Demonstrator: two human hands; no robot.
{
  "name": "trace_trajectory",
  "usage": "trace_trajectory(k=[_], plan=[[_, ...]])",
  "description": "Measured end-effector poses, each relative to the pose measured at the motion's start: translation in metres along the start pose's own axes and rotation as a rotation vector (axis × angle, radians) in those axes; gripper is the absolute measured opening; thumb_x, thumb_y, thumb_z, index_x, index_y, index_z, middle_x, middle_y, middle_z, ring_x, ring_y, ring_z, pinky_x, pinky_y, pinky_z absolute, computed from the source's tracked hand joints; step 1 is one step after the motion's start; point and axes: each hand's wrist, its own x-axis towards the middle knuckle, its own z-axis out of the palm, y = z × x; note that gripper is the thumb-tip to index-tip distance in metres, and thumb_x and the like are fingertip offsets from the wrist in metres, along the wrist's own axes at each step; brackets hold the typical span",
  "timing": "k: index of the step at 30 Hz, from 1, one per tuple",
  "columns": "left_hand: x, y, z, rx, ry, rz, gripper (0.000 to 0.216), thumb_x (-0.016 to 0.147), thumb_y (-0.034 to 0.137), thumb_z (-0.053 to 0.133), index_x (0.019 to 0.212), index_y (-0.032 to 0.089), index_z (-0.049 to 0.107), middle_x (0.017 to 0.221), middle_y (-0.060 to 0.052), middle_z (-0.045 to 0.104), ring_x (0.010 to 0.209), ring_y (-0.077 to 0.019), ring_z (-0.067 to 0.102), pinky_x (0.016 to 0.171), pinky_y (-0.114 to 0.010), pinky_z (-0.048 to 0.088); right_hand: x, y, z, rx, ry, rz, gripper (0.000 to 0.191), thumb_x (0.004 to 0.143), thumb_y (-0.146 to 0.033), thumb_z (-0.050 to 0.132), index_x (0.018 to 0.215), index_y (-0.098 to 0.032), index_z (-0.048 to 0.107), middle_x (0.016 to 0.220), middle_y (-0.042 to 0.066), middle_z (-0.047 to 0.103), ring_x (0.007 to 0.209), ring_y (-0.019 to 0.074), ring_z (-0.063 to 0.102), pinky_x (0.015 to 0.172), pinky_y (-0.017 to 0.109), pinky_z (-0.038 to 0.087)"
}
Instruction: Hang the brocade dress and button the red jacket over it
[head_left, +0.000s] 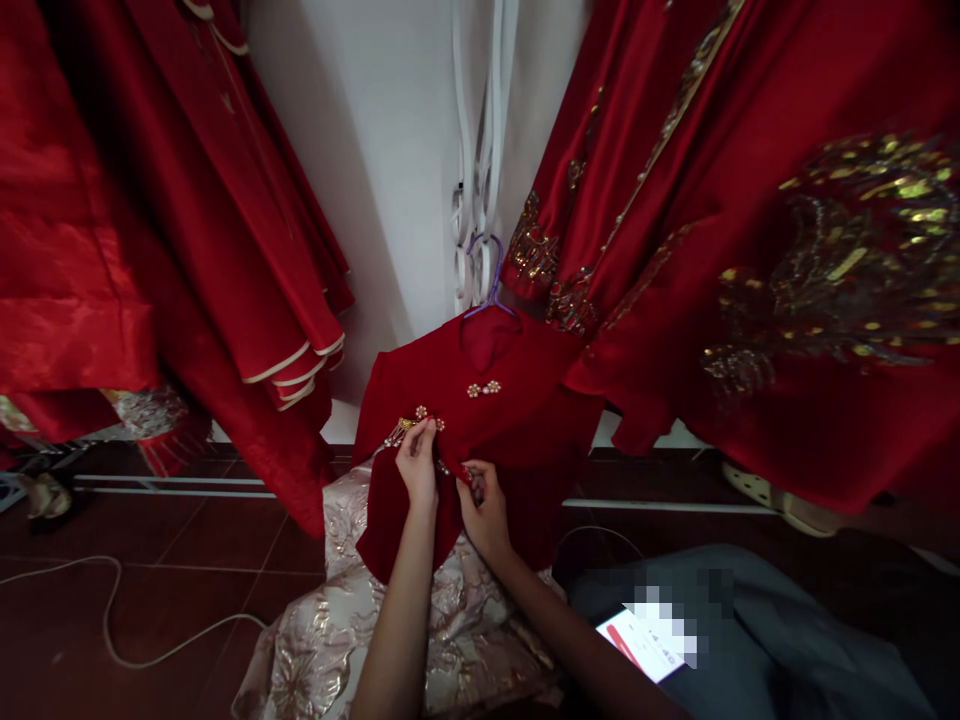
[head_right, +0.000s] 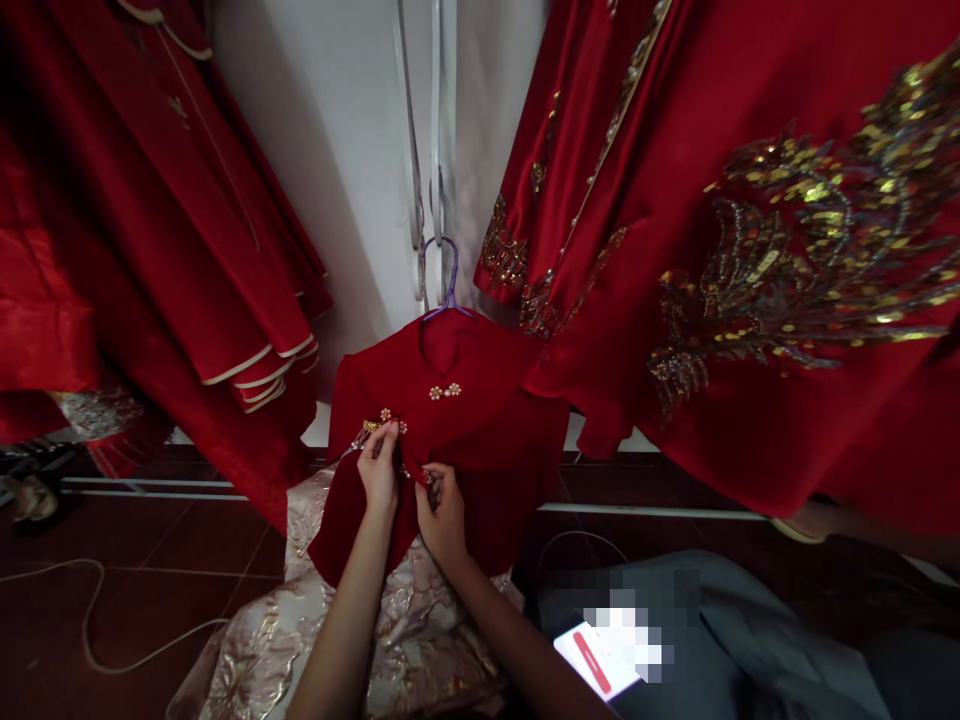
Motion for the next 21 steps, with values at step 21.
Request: trace_trajectory(k=[21], plan=[[-0.0063, 0.0049, -0.0044, 0.3, -0.078, 0.285, 0.031, 0.075, 0.04, 0.063, 0.093, 0.015, 0.066, 0.093, -0.009, 0.069, 0.083, -0.0165, 0.065, 0.078, -0.03, 0.052, 0.0003, -0.0015, -0.0009, -0.009, -0.02, 0.011, 0.022, 0.077, -0.022, 0.05, 0.098, -0.019, 0.053, 0.085, 0.004, 0.06, 0.073, 0.0148, 0.055, 0.063, 0.025, 0.044]])
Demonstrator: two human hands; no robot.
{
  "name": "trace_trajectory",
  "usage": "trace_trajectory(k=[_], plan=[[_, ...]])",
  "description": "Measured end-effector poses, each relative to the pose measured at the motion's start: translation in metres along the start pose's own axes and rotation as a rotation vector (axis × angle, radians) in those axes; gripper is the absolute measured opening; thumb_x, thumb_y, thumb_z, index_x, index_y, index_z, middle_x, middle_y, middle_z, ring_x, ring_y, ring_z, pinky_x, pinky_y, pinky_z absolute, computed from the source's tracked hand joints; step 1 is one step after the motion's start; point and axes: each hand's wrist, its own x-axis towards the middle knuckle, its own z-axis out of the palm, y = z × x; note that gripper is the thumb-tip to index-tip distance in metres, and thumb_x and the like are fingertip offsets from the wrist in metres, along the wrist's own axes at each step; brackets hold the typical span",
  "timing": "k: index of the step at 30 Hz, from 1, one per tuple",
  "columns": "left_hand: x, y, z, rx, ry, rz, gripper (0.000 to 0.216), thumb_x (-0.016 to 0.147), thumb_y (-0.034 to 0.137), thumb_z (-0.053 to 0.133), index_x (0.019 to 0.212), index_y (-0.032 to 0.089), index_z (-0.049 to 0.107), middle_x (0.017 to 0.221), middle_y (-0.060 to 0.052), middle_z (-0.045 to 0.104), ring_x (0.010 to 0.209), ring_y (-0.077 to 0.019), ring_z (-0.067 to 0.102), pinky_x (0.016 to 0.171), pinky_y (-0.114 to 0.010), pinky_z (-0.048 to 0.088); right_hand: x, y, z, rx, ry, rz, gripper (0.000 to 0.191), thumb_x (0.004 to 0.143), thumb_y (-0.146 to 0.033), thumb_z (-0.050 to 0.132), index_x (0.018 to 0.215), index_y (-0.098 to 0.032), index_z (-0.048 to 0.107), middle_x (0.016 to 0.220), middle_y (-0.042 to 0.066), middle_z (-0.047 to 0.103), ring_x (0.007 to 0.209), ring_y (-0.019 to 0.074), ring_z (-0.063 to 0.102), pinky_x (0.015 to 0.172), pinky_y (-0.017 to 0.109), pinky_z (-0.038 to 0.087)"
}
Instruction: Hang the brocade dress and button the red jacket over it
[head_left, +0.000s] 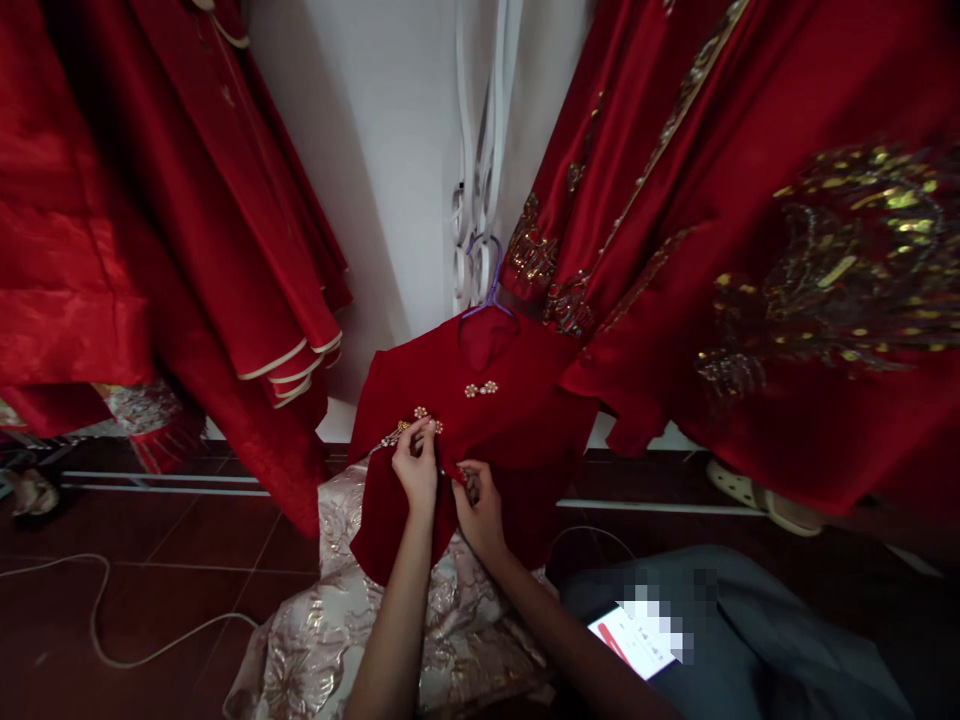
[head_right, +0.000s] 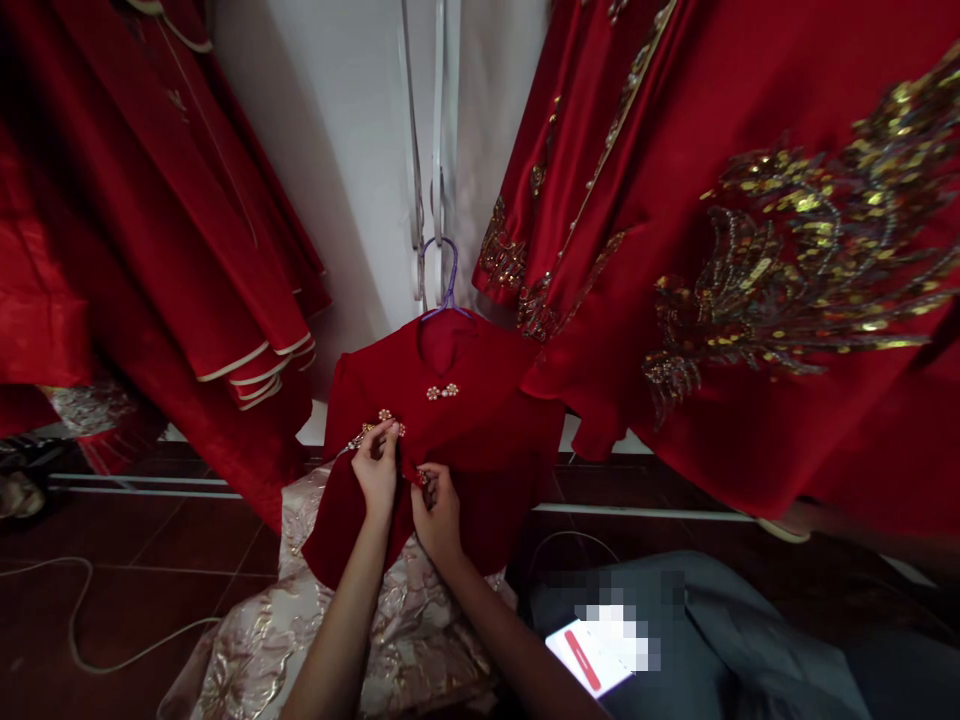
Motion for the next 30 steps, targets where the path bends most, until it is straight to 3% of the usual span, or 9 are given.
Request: trace_trajectory(k=[15, 18, 24, 30], plan=[[-0.0012, -0.0007, -0.0025, 0.127, 0.017, 0.087, 0.024, 0.076, 0.039, 0.062, 0.085, 0.017, 0.064, 0.083, -0.005, 0.066, 0.075, -0.0144, 0.062, 0.076, -0.028, 0.05, 0.0001, -0.0004, 0.0004, 0.014, -0.005, -0.003, 0.023, 0.075, -0.021, 0.05, 0.097, -0.018, 0.053, 0.082, 0.004, 0.06, 0.069, 0.0143, 0.055, 0.063, 0.025, 0.044], [-0.0015, 0.0023, -0.002, 0.119, 0.017, 0.095, 0.025, 0.077, 0.038, 0.062, 0.091, 0.018, 0.064, 0.084, -0.005, 0.065, 0.074, -0.0146, 0.061, 0.073, -0.028, 0.05, 0.0002, -0.0004, 0.0006, 0.013, 0.001, -0.008, 0.022, 0.075, -0.021, 0.05, 0.096, -0.018, 0.053, 0.08, 0.003, 0.059, 0.068, 0.014, 0.054, 0.061, 0.025, 0.044], [-0.0007, 0.0071, -0.0045, 0.336, -0.035, 0.328, 0.021, 0.083, 0.032, 0.055, 0.097, 0.021, 0.066, 0.098, -0.008, 0.065, 0.093, -0.0185, 0.059, 0.09, -0.035, 0.043, 0.0004, -0.0024, 0.0003, 0.016, 0.001, -0.01, 0.023, 0.074, -0.02, 0.05, 0.096, -0.018, 0.053, 0.079, 0.002, 0.059, 0.066, 0.0134, 0.053, 0.059, 0.024, 0.043], [0.0008, 0.0045, -0.0064, 0.362, -0.058, 0.334, 0.017, 0.084, 0.03, 0.054, 0.094, 0.018, 0.062, 0.094, -0.008, 0.063, 0.088, -0.0177, 0.059, 0.084, -0.033, 0.045, 0.0001, -0.0027, 0.0002, 0.014, -0.004, -0.001, 0.022, 0.074, -0.019, 0.049, 0.095, -0.018, 0.053, 0.08, 0.002, 0.059, 0.066, 0.013, 0.053, 0.06, 0.024, 0.043]])
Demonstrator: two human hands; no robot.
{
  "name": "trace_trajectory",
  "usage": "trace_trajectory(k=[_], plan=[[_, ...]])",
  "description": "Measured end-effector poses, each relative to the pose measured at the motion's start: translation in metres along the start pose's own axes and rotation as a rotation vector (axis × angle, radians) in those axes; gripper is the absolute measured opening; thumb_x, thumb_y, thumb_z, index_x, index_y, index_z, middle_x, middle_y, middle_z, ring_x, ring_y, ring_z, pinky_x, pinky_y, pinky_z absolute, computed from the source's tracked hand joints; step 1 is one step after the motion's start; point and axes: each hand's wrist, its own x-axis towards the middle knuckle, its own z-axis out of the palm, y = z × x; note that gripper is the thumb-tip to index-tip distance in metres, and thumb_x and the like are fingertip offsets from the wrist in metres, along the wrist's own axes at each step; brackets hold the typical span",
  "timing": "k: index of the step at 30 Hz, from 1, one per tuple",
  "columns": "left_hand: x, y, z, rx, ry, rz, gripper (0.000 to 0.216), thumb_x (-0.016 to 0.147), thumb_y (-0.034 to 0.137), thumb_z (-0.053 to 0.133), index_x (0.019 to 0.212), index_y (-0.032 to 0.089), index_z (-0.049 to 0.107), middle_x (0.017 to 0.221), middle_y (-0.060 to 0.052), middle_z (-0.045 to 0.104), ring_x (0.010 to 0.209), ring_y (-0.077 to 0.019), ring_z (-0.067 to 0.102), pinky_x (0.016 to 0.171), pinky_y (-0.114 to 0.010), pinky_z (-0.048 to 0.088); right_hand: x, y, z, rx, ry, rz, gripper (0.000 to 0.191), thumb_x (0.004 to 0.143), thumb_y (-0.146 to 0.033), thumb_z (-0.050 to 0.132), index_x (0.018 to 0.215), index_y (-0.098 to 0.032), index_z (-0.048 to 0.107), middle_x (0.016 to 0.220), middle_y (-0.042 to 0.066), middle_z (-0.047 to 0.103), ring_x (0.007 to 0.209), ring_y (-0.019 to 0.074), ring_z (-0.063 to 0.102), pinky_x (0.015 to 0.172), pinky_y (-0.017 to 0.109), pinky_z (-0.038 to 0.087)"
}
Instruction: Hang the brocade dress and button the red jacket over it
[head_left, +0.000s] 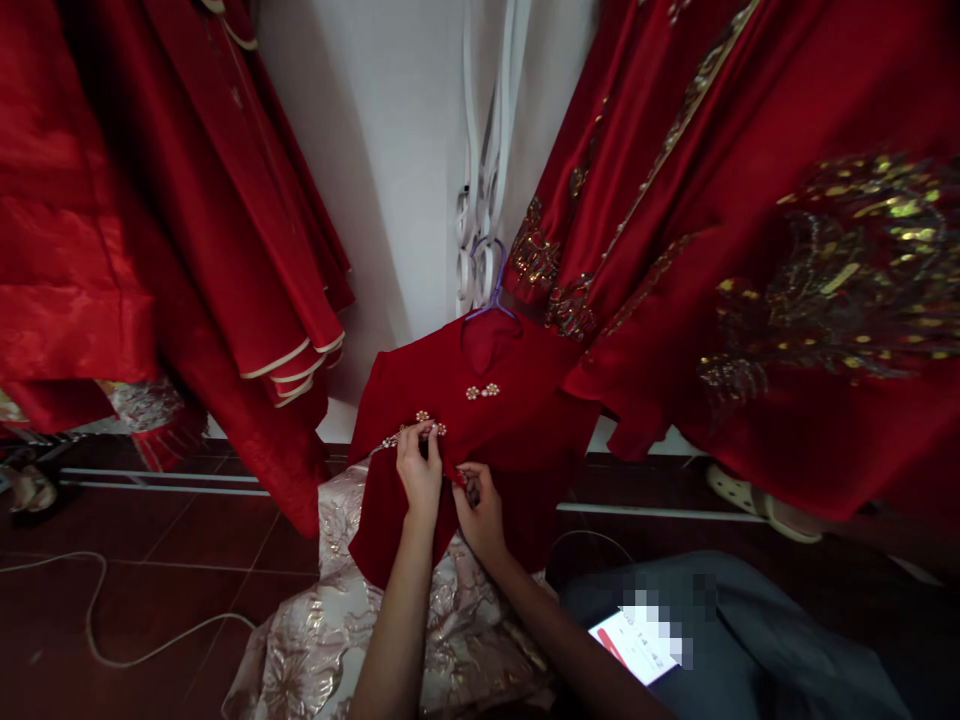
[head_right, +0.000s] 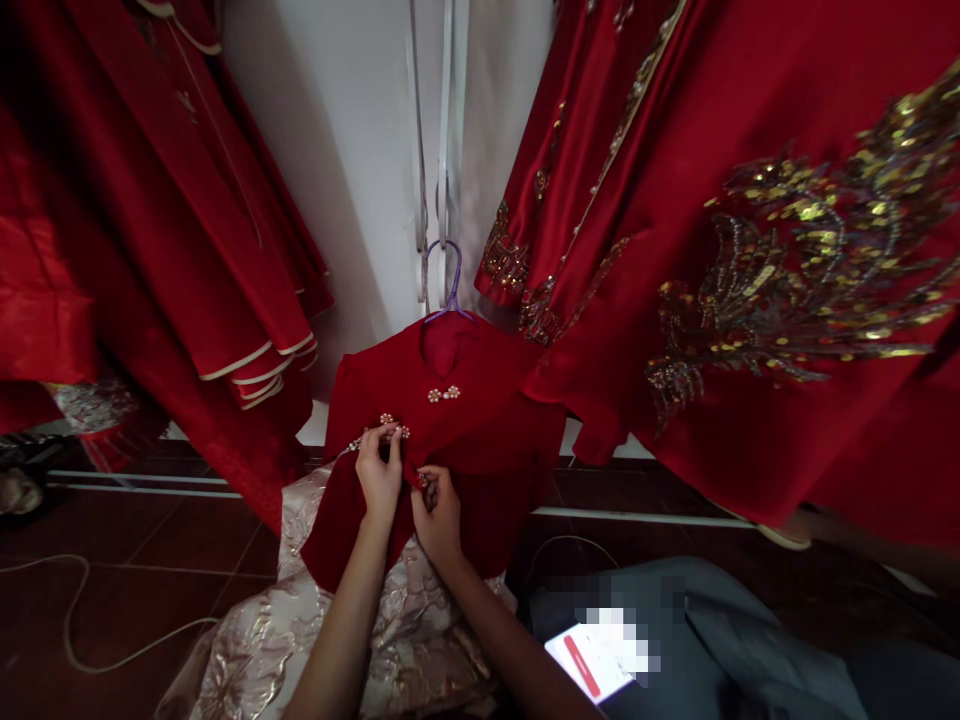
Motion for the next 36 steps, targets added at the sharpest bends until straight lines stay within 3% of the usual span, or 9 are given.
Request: trace_trajectory(k=[7, 16, 28, 32, 36], plan=[[0.0, 0.001, -0.002, -0.016, -0.005, 0.028, 0.012, 0.084, 0.028, 0.053, 0.084, 0.019, 0.06, 0.089, -0.007, 0.061, 0.089, -0.0178, 0.057, 0.086, -0.034, 0.044, 0.0, 0.002, 0.001, 0.001, 0.011, -0.013, 0.023, 0.072, -0.019, 0.05, 0.094, -0.018, 0.053, 0.078, 0.002, 0.058, 0.063, 0.0126, 0.051, 0.059, 0.024, 0.043], [-0.001, 0.003, -0.002, 0.071, -0.048, 0.075, 0.024, 0.087, 0.027, 0.048, 0.106, 0.021, 0.062, 0.1, -0.009, 0.059, 0.098, -0.0194, 0.054, 0.092, -0.036, 0.041, 0.001, 0.004, 0.001, 0.003, 0.005, -0.013, 0.025, 0.071, -0.018, 0.049, 0.095, -0.019, 0.053, 0.08, 0.002, 0.057, 0.067, 0.0134, 0.052, 0.06, 0.024, 0.043], [0.0, 0.002, -0.003, 0.091, -0.074, 0.075, 0.013, 0.085, 0.023, 0.048, 0.091, 0.02, 0.059, 0.094, -0.007, 0.06, 0.093, -0.0194, 0.055, 0.089, -0.037, 0.041, 0.001, 0.003, 0.001, -0.004, 0.008, -0.014, 0.026, 0.069, -0.016, 0.048, 0.094, -0.018, 0.053, 0.078, 0.001, 0.057, 0.063, 0.0123, 0.051, 0.057, 0.023, 0.042], [-0.003, 0.005, -0.005, 0.037, -0.073, 0.038, 0.009, 0.077, 0.018, 0.053, 0.083, 0.02, 0.059, 0.085, -0.005, 0.06, 0.083, -0.0175, 0.055, 0.08, -0.032, 0.043, 0.001, 0.004, 0.001, -0.01, 0.002, -0.011, 0.026, 0.069, -0.016, 0.048, 0.094, -0.019, 0.052, 0.079, 0.001, 0.057, 0.064, 0.0129, 0.051, 0.059, 0.024, 0.042], [0.007, 0.024, -0.006, -0.009, -0.208, 0.057, 0.011, 0.071, 0.011, 0.052, 0.068, 0.02, 0.057, 0.066, 0.0, 0.055, 0.063, -0.0134, 0.05, 0.066, -0.025, 0.041, 0.001, 0.005, -0.001, -0.022, 0.016, -0.006, 0.022, 0.069, -0.017, 0.049, 0.091, -0.02, 0.049, 0.077, 0.0, 0.055, 0.064, 0.0128, 0.051, 0.06, 0.024, 0.042]])
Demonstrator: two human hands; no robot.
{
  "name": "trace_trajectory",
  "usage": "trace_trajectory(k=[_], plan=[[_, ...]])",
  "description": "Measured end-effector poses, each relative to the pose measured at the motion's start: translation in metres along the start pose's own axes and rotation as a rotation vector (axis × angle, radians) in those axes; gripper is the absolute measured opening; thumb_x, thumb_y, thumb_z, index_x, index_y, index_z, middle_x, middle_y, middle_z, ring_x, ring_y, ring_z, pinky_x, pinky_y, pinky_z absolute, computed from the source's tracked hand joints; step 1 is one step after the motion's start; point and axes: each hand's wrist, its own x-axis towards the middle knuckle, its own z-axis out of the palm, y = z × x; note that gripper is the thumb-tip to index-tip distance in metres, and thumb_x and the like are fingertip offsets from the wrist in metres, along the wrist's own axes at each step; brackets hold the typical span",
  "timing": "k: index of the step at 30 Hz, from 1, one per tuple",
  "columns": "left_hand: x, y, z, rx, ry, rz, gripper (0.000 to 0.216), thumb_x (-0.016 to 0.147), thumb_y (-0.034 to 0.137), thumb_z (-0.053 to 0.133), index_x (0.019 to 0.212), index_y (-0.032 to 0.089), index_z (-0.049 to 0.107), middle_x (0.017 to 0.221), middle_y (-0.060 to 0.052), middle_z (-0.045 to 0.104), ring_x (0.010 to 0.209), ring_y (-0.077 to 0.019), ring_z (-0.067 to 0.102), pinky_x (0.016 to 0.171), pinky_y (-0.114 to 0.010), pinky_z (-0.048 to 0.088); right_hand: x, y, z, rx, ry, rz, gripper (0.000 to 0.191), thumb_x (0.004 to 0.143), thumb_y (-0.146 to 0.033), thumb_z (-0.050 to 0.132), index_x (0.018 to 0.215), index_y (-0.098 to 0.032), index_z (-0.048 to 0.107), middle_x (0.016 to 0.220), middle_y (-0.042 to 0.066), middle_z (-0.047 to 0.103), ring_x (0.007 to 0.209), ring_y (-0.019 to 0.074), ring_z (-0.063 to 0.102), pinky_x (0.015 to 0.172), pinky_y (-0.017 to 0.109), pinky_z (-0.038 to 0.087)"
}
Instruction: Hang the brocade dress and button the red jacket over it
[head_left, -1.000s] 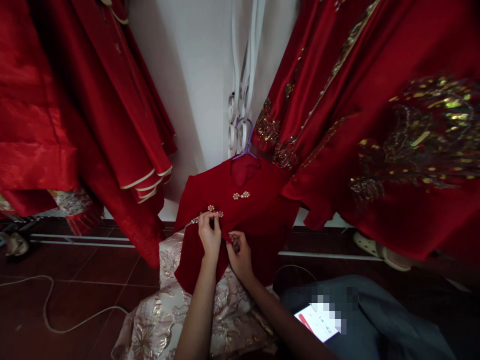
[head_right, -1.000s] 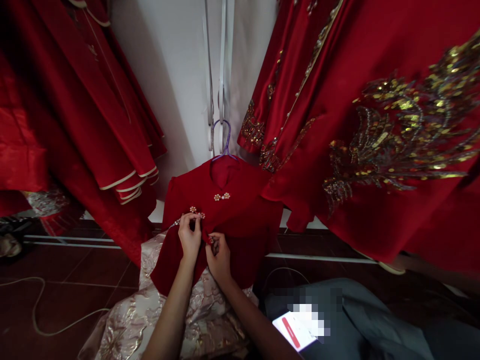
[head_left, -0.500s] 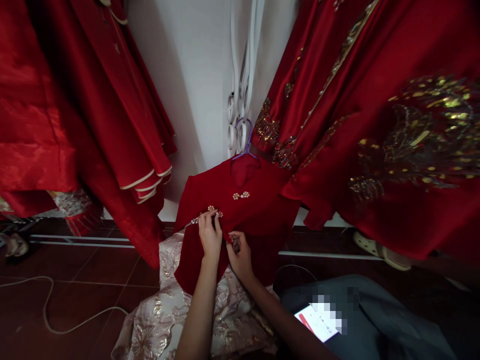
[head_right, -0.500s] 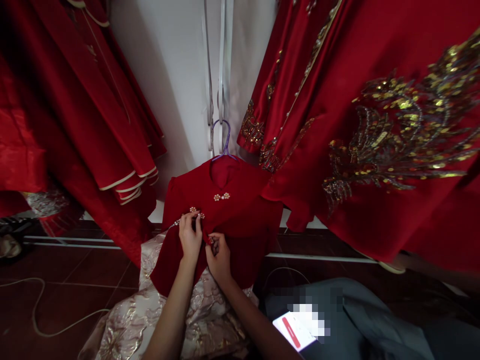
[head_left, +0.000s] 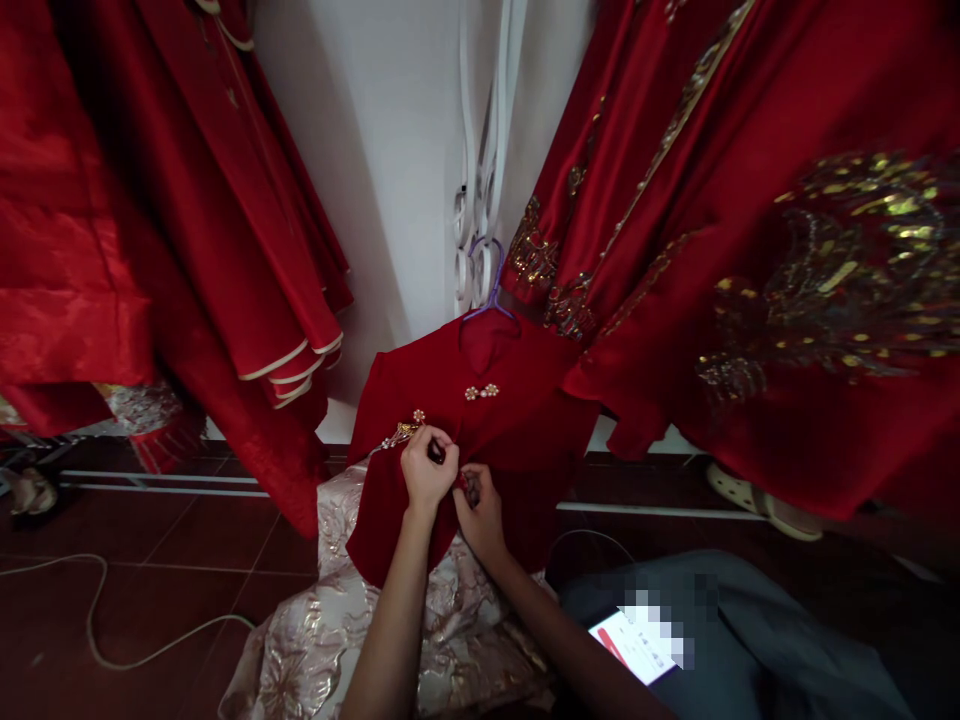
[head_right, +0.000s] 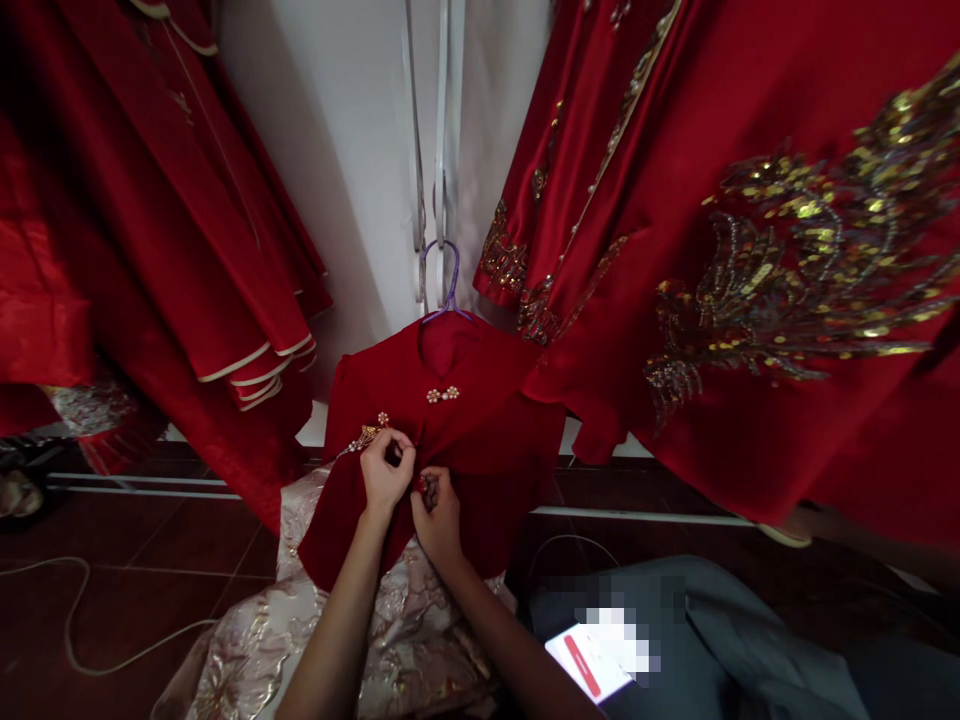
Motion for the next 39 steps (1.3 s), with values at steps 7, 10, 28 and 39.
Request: trace_trajectory(k=[7, 10, 28, 39], plan=[[0.068, 0.042, 0.003, 0.359, -0.265, 0.437, 0.018, 0.083, 0.031, 0.054, 0.098, 0.023, 0.062, 0.098, -0.007, 0.053, 0.093, -0.0209, 0.047, 0.079, -0.032, 0.041, 0.0, 0.0, -0.003, 0.014, -0.026, 0.054, 0.012, 0.074, -0.021, 0.051, 0.079, -0.021, 0.04, 0.065, -0.005, 0.05, 0.058, 0.0116, 0.049, 0.058, 0.022, 0.039], [0.084, 0.045, 0.007, 0.466, -0.366, 0.537, 0.02, 0.085, 0.036, 0.052, 0.096, 0.022, 0.062, 0.096, -0.008, 0.051, 0.093, -0.0219, 0.046, 0.078, -0.034, 0.04, 0.001, 0.001, -0.003, 0.029, -0.033, 0.061, 0.012, 0.075, -0.023, 0.051, 0.08, -0.021, 0.041, 0.067, -0.004, 0.052, 0.06, 0.0119, 0.05, 0.059, 0.022, 0.039], [0.094, 0.039, 0.011, 0.565, -0.452, 0.752, 0.017, 0.088, 0.027, 0.043, 0.093, 0.019, 0.057, 0.093, -0.006, 0.059, 0.096, -0.0184, 0.051, 0.107, -0.043, 0.027, -0.001, 0.006, -0.004, 0.039, -0.015, 0.054, 0.02, 0.067, -0.018, 0.051, 0.086, -0.02, 0.043, 0.072, -0.003, 0.051, 0.062, 0.0122, 0.049, 0.061, 0.023, 0.039], [0.096, 0.048, 0.005, 0.541, -0.467, 0.772, 0.022, 0.091, 0.023, 0.037, 0.087, 0.02, 0.058, 0.078, -0.001, 0.061, 0.082, -0.0148, 0.053, 0.111, -0.047, 0.019, -0.004, -0.002, -0.004, 0.049, -0.024, 0.05, 0.018, 0.07, -0.019, 0.052, 0.085, -0.02, 0.043, 0.07, -0.004, 0.049, 0.062, 0.0119, 0.047, 0.061, 0.024, 0.039]])
